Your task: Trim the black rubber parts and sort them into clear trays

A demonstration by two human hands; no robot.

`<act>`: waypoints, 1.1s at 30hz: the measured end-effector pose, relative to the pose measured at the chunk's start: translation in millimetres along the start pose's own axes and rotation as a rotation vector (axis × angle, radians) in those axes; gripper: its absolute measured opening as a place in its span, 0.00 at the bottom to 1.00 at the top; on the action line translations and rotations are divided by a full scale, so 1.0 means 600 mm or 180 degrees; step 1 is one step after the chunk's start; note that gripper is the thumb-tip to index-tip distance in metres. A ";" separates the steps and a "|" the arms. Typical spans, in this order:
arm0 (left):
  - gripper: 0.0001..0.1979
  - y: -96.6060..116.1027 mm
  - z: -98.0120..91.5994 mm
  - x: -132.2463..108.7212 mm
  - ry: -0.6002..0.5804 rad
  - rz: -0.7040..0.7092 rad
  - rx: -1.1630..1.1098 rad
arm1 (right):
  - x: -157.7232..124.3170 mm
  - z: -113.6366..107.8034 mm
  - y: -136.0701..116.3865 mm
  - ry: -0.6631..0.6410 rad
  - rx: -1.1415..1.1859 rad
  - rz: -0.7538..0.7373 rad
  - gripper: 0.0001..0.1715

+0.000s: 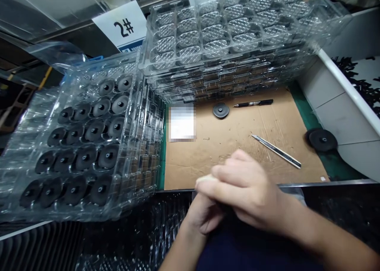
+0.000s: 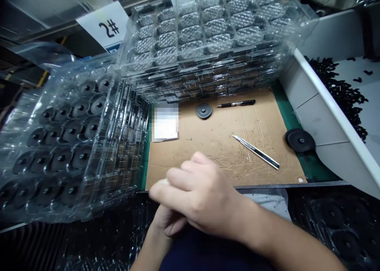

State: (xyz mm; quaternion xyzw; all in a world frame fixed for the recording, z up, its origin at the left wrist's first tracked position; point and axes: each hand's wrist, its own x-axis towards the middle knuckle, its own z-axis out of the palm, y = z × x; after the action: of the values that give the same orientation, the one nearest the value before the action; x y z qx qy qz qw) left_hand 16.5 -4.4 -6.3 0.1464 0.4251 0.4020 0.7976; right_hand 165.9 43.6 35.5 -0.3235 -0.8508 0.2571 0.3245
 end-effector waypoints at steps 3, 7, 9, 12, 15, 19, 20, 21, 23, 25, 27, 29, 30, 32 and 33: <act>0.17 -0.002 -0.003 0.002 -0.0251 -0.0089 -0.0432 | 0.004 -0.004 0.017 -0.0083 0.0376 -0.0010 0.15; 0.18 -0.005 -0.005 0.004 -0.0382 -0.0130 -0.0762 | 0.001 0.001 0.017 -0.0147 0.0178 0.0434 0.14; 0.15 -0.007 -0.006 0.004 -0.0380 -0.0115 -0.0776 | 0.002 0.006 0.009 -0.0086 0.0228 0.0125 0.15; 0.20 -0.005 -0.010 -0.003 -0.0457 0.0001 -0.0806 | 0.001 0.003 0.019 -0.0098 0.0585 0.0195 0.15; 0.32 -0.001 -0.020 -0.010 -0.0576 0.0056 -0.0845 | -0.016 0.001 0.063 0.0048 0.0730 0.1234 0.13; 0.31 -0.002 -0.029 -0.009 -0.0717 -0.0003 -0.1138 | -0.049 0.050 0.122 -0.0183 0.0448 0.1735 0.14; 0.30 -0.002 -0.029 -0.007 -0.0747 -0.0030 -0.1228 | -0.056 0.070 0.130 -0.0272 0.0365 0.1684 0.13; 0.28 -0.003 -0.028 -0.005 -0.0783 -0.0063 -0.1307 | -0.060 0.088 0.135 -0.0295 0.0297 0.1647 0.12; 0.26 -0.001 -0.025 -0.003 -0.0836 -0.0123 -0.1444 | -0.066 0.116 0.136 -0.0203 0.0200 0.1637 0.13; 0.26 0.004 -0.023 -0.002 -0.0847 -0.0179 -0.1522 | -0.068 0.124 0.130 -0.0062 0.0160 0.1641 0.15; 0.28 0.009 -0.023 -0.004 -0.0793 -0.0213 -0.1514 | -0.071 0.114 0.120 0.0054 0.0209 0.1625 0.16; 0.30 0.010 -0.024 -0.004 -0.0704 -0.0239 -0.1413 | -0.079 0.099 0.110 0.0114 0.0289 0.1607 0.15; 0.30 0.009 -0.026 -0.003 -0.0647 -0.0209 -0.1316 | -0.085 0.092 0.106 0.0120 0.0331 0.1599 0.15; 0.31 0.004 -0.029 0.002 -0.0510 0.0089 -0.0892 | -0.100 0.085 0.099 0.0117 0.0401 0.1604 0.14; 0.31 0.000 -0.031 0.005 -0.0416 0.0394 -0.0477 | -0.108 0.084 0.095 0.0131 0.0423 0.1627 0.14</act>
State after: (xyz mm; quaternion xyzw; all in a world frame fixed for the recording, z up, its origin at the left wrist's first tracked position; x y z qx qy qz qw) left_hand 2.7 -3.8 -19.0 0.1382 0.3311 0.4707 0.8060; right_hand 189.2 23.0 -59.9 -0.5111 -0.7160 0.3794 0.2868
